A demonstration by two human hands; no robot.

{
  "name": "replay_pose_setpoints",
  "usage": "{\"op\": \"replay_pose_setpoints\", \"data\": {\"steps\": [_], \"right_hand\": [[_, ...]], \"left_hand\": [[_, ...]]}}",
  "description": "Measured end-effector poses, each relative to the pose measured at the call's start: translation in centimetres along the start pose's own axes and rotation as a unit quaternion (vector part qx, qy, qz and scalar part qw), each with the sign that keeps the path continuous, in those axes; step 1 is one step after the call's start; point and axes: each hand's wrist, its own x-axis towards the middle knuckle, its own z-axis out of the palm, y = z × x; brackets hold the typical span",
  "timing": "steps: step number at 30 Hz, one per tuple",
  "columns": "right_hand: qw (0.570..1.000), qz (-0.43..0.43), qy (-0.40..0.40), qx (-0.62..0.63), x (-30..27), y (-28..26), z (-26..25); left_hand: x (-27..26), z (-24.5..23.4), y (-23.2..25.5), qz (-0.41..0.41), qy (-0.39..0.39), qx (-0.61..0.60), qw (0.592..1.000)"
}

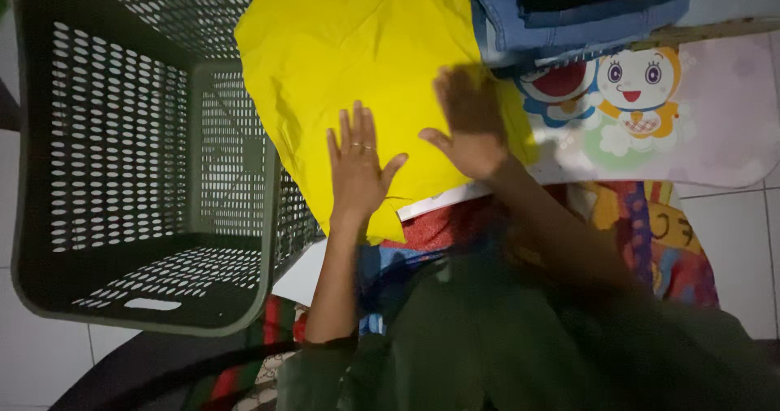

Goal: The person folds several pieces of children's clothing on a small table, including a white cloth, a yellow shirt, and a pink shirt. The person smooths and folds each item by hand and places the folded items into a stack.

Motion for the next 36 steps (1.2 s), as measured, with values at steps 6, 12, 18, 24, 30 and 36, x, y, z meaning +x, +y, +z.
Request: {"op": "replay_pose_setpoints", "data": {"steps": [6,12,18,24,30,36], "right_hand": [[0.997,0.009,-0.077,0.024,0.3,0.0,-0.5],[0.999,0.02,0.002,0.048,-0.8,0.5,0.5],[0.995,-0.024,-0.046,0.083,-1.0,-1.1,0.5],[0.999,0.019,-0.009,0.039,-0.7,-0.6,0.0],[0.998,-0.015,0.019,0.065,-1.9,1.2,-1.4],[0.997,0.005,-0.012,0.077,-4.7,1.8,-3.2]], "left_hand": [[0.1,-0.5,0.5,0.007,-0.003,-0.021,1.0],[-2.0,-1.3,0.9,-0.094,0.024,0.042,0.994],[-1.2,-0.1,2.2,-0.06,0.027,0.008,0.998],[-1.8,-0.4,1.0,-0.071,0.03,0.003,0.997],[-3.7,-1.6,-0.4,-0.043,0.019,-0.024,0.999],[-7.3,-1.7,-1.0,-0.039,0.022,-0.042,0.998]]}}
